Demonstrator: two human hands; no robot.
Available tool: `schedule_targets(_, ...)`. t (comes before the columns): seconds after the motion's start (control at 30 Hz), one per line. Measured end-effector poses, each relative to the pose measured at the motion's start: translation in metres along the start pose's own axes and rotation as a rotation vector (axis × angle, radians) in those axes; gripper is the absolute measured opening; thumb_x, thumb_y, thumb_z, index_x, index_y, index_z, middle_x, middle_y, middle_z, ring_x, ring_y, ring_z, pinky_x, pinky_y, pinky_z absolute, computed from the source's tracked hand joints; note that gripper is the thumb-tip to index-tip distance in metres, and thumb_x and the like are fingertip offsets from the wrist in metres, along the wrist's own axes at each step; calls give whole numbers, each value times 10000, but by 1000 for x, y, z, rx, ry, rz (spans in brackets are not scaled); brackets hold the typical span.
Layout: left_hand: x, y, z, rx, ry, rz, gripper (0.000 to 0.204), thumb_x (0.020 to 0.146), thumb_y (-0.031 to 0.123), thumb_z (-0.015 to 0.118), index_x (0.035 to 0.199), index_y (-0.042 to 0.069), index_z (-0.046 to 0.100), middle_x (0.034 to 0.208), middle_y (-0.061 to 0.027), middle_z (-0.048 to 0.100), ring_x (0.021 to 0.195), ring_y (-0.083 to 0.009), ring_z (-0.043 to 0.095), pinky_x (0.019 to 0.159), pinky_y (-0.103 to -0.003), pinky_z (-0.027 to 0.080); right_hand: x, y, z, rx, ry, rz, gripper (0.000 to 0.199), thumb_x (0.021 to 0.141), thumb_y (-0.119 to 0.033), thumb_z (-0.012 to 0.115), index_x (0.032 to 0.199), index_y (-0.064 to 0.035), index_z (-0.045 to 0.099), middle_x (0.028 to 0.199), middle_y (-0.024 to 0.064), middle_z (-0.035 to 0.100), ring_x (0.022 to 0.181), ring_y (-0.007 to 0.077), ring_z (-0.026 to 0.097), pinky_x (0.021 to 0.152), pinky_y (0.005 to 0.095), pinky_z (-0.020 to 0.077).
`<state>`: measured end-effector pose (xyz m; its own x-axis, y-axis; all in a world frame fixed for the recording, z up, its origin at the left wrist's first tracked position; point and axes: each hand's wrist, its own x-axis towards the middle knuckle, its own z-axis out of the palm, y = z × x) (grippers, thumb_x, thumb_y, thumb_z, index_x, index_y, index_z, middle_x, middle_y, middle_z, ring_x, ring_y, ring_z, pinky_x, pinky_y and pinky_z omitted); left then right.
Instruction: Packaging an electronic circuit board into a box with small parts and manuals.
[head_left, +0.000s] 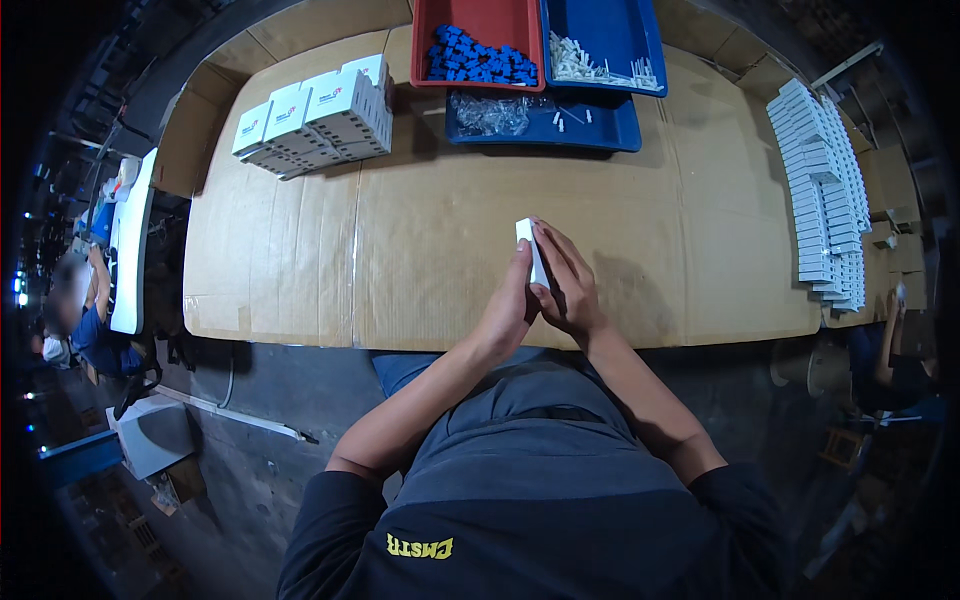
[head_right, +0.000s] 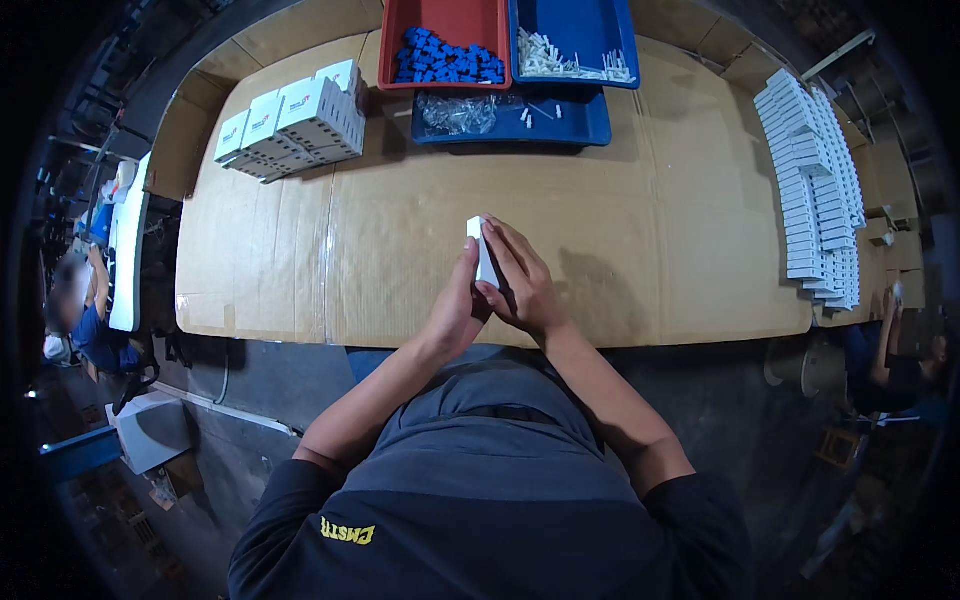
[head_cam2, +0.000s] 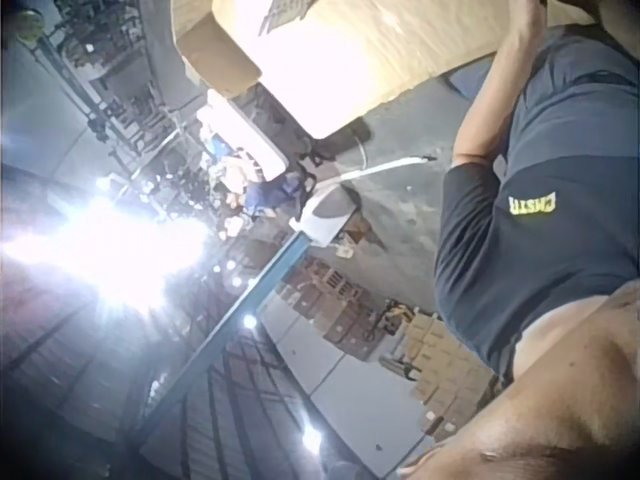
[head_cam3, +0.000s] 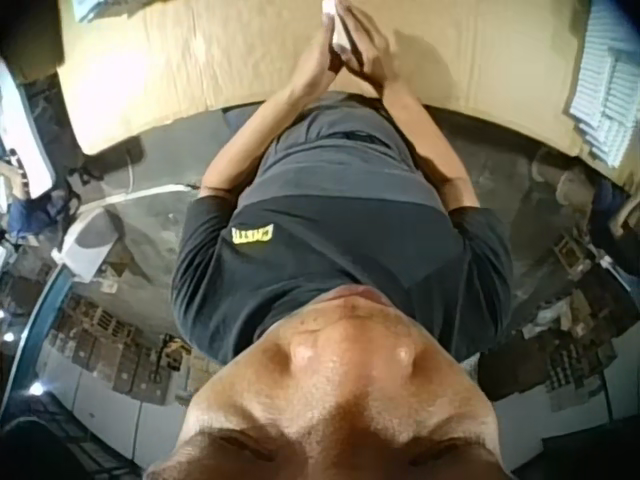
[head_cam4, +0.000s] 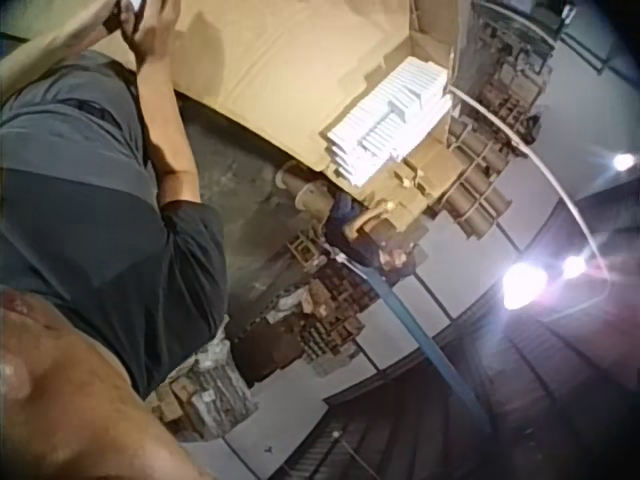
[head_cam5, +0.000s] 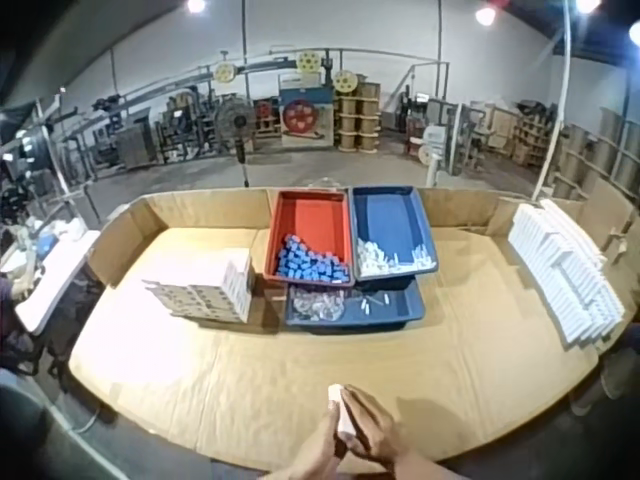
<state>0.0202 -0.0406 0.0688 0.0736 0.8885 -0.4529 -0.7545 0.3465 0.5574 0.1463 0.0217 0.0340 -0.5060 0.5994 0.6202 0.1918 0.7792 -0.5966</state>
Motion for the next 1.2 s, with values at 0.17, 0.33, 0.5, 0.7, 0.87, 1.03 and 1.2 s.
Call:
schedule_targets(0.17, -4, -3, -4, 18, 72, 26, 484, 1103, 539, 429, 1213, 95, 587, 957, 23, 608, 801, -68, 555, 703, -233, 476, -6, 0, 13, 10, -3, 2, 641, 1045, -369, 562, 1473, 101, 474, 1451, 294, 546, 1309, 465, 575, 1078, 483, 497)
schedule_targets(0.33, -4, -9, -19, 47, 42, 18, 485, 1100, 542, 432, 1196, 91, 580, 889, 17, 596, 738, -71, 534, 667, -243, 462, -10, -3, 19, 1, 0, -6, 634, 1066, -385, 516, 1478, 95, 470, 1462, 292, 540, 1312, 468, 574, 1085, 488, 496)
schedule_targets(0.5, -4, -13, -24, 46, 64, 8, 501, 1099, 542, 436, 1238, 78, 563, 918, 24, 588, 756, -69, 540, 680, -232, 464, -14, -5, 23, 0, -15, 17, 603, 1082, -364, 483, 1489, 80, 462, 1469, 290, 532, 1308, 468, 574, 1085, 490, 497)
schedule_targets(0.7, -5, -14, -34, 38, 42, -1, 506, 1103, 531, 430, 1270, 70, 554, 937, 16, 581, 774, -74, 552, 696, -235, 478, -17, -8, 29, -11, -36, 25, 582, 1082, -329, 473, 1486, 89, 458, 1466, 296, 533, 1313, 465, 572, 1092, 490, 492)
schedule_targets(0.87, -4, -16, -32, 22, 73, -17, 498, 1101, 532, 435, 1248, 72, 559, 924, 15, 586, 746, -64, 542, 658, -229, 468, -20, -6, 30, -9, -38, 34, 569, 1082, -308, 466, 1486, 93, 455, 1469, 298, 529, 1318, 463, 568, 1097, 491, 486)
schedule_targets(1.03, -2, -19, -34, 15, 63, 11, 487, 1102, 534, 432, 1196, 75, 564, 869, 11, 593, 702, -66, 534, 636, -230, 458, -22, -5, 31, 29, -41, 48, 564, 1082, -296, 463, 1491, 92, 449, 1478, 301, 518, 1330, 469, 555, 1112, 493, 472)
schedule_targets(1.2, 0, -17, -29, 8, 103, 1, 476, 1104, 531, 427, 1153, 77, 565, 792, 3, 578, 656, -79, 524, 630, -230, 452, -22, -4, 31, 58, -41, 65, 571, 1088, -303, 452, 1503, 89, 436, 1491, 299, 506, 1340, 473, 543, 1123, 492, 460)
